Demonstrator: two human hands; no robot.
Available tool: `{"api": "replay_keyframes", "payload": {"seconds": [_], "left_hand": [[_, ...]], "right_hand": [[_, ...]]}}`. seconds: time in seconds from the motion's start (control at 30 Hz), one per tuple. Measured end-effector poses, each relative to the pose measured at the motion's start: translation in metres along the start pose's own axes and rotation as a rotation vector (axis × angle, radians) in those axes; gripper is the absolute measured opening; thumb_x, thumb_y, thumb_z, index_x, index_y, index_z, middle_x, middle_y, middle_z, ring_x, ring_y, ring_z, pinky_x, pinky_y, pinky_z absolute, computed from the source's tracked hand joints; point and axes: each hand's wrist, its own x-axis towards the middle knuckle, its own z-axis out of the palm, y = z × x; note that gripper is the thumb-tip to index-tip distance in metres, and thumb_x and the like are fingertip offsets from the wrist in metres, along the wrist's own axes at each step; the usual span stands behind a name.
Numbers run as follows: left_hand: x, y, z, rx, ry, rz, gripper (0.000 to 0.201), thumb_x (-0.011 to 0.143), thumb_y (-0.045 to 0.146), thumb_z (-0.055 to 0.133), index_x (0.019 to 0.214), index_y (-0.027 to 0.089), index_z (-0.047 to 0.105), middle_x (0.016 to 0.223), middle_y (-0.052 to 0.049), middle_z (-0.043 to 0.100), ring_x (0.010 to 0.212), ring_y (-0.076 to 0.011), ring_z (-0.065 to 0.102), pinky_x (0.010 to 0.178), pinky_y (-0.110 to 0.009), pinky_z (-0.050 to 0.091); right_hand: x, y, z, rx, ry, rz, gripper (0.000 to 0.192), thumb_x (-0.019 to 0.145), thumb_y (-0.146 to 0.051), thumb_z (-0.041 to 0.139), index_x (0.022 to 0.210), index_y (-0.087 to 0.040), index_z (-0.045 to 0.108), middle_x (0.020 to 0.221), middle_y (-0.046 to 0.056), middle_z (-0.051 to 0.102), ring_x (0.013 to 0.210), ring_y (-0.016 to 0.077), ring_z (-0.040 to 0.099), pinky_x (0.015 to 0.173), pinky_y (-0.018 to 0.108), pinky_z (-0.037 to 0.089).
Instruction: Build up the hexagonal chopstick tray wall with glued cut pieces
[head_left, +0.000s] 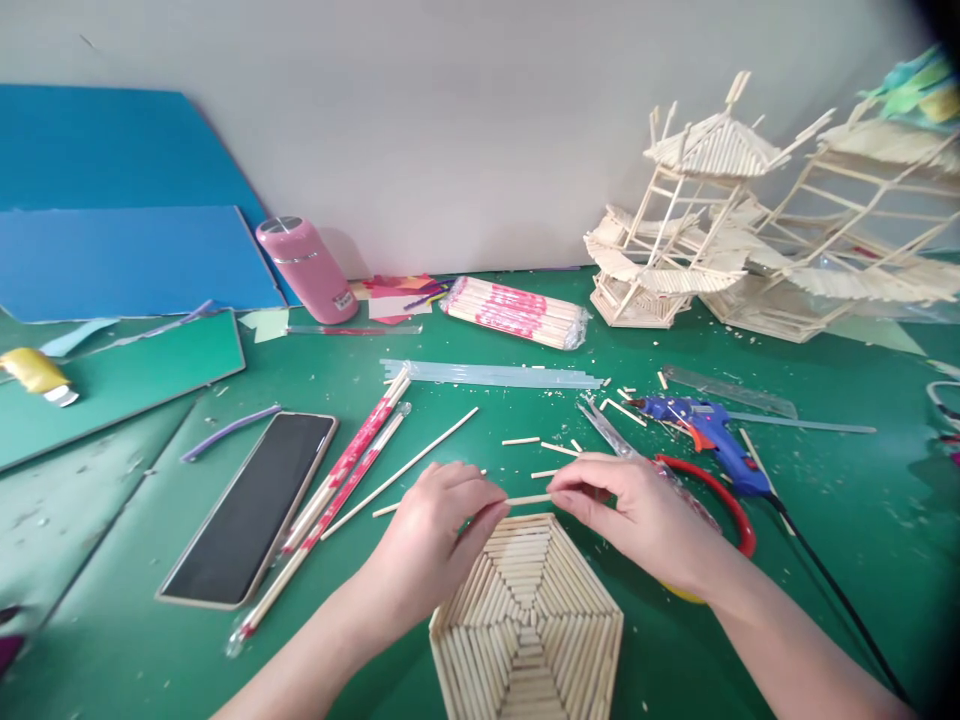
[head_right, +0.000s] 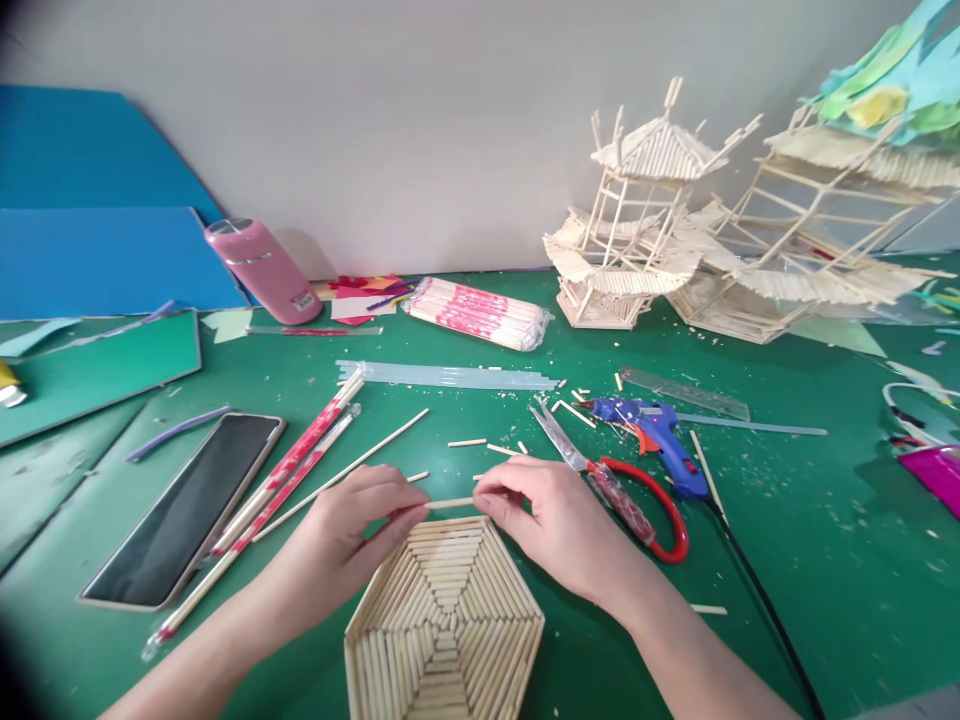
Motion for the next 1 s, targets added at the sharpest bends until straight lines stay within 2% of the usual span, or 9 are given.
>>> {"api": "replay_keyframes", "payload": {"seconds": [0.3, 0.37, 0.47, 0.57, 0.63, 0.73, 0.87, 0.93, 1.0], "left_hand": [[-0.02, -0.001, 0.025, 0.133, 0.007, 0.06, 0.027, 0.089, 0.017, 0.032, 0.082, 0.016, 0.057, 0.07, -0.004, 0.052, 0.066, -0.0179, 0.043, 0.061, -0.032, 0.031], [-0.024, 0.0, 0.029, 0.141, 0.043, 0.05, 0.027, 0.089, 0.017, 0.031, 0.083, 0.017, 0.057, 0.073, -0.005, 0.051, 0.066, -0.0177, 0.042, 0.06, -0.031, 0.029], [-0.03, 0.003, 0.034, 0.175, 0.093, 0.075, 0.024, 0.087, 0.015, 0.032, 0.086, 0.017, 0.056, 0.071, -0.005, 0.048, 0.063, -0.0169, 0.039, 0.057, -0.03, 0.027], [-0.035, 0.004, 0.04, 0.175, 0.127, 0.214, 0.025, 0.088, 0.015, 0.031, 0.088, 0.015, 0.056, 0.064, -0.003, 0.045, 0.059, -0.0158, 0.036, 0.055, -0.03, 0.027], [-0.037, 0.005, 0.045, 0.181, 0.136, 0.318, 0.028, 0.089, 0.016, 0.029, 0.088, 0.013, 0.057, 0.063, -0.003, 0.046, 0.058, -0.0155, 0.037, 0.058, -0.031, 0.03], [-0.04, 0.005, 0.055, 0.23, 0.167, 0.42, 0.028, 0.089, 0.013, 0.031, 0.082, 0.012, 0.058, 0.061, -0.003, 0.047, 0.057, -0.0149, 0.039, 0.061, -0.032, 0.034], [-0.043, 0.006, 0.067, 0.254, 0.232, 0.424, 0.03, 0.087, 0.009, 0.033, 0.074, 0.013, 0.06, 0.057, -0.002, 0.046, 0.056, -0.0142, 0.04, 0.061, -0.032, 0.037], [-0.045, 0.005, 0.071, 0.24, 0.247, 0.408, 0.033, 0.087, 0.01, 0.032, 0.071, 0.014, 0.06, 0.056, -0.002, 0.045, 0.054, -0.014, 0.039, 0.059, -0.032, 0.038], [-0.045, 0.005, 0.073, 0.232, 0.258, 0.392, 0.033, 0.087, 0.01, 0.032, 0.07, 0.014, 0.06, 0.056, -0.002, 0.046, 0.054, -0.0141, 0.04, 0.059, -0.032, 0.039]], "right_hand": [[-0.01, -0.002, 0.019, 0.013, -0.004, -0.065, 0.016, 0.087, -0.025, 0.046, 0.087, -0.024, 0.062, 0.084, 0.0, 0.062, 0.078, 0.0124, 0.058, 0.069, 0.025, 0.046], [-0.018, 0.007, 0.011, -0.025, 0.127, -0.041, 0.015, 0.085, -0.026, 0.049, 0.093, -0.026, 0.061, 0.093, 0.001, 0.061, 0.085, 0.014, 0.058, 0.074, 0.026, 0.046], [-0.033, 0.034, -0.014, -0.242, 0.498, 0.108, 0.017, 0.082, -0.032, 0.05, 0.095, -0.026, 0.059, 0.098, 0.004, 0.061, 0.088, 0.0178, 0.059, 0.074, 0.029, 0.047], [-0.049, 0.068, -0.041, -0.49, 0.713, 0.45, 0.02, 0.078, -0.034, 0.052, 0.095, -0.024, 0.056, 0.093, 0.006, 0.062, 0.075, 0.0192, 0.06, 0.069, 0.031, 0.047], [-0.056, 0.086, -0.054, -0.542, 0.695, 0.553, 0.025, 0.071, -0.034, 0.057, 0.093, -0.02, 0.054, 0.091, 0.011, 0.061, 0.061, 0.0199, 0.057, 0.059, 0.035, 0.045], [-0.059, 0.103, -0.063, -0.55, 0.644, 0.65, 0.029, 0.064, -0.033, 0.062, 0.088, -0.019, 0.053, 0.087, 0.013, 0.061, 0.059, 0.021, 0.055, 0.06, 0.038, 0.044], [-0.059, 0.115, -0.073, -0.445, 0.579, 0.745, 0.022, 0.058, -0.032, 0.066, 0.077, -0.023, 0.058, 0.065, 0.008, 0.064, 0.051, 0.0207, 0.056, 0.054, 0.039, 0.042], [-0.061, 0.119, -0.079, -0.366, 0.596, 0.767, 0.017, 0.057, -0.032, 0.068, 0.07, -0.024, 0.062, 0.051, 0.006, 0.061, 0.043, 0.019, 0.055, 0.048, 0.038, 0.04], [-0.064, 0.122, -0.083, -0.274, 0.656, 0.738, 0.018, 0.061, -0.038, 0.066, 0.072, -0.024, 0.064, 0.053, 0.008, 0.064, 0.043, 0.018, 0.058, 0.046, 0.037, 0.039]]}}
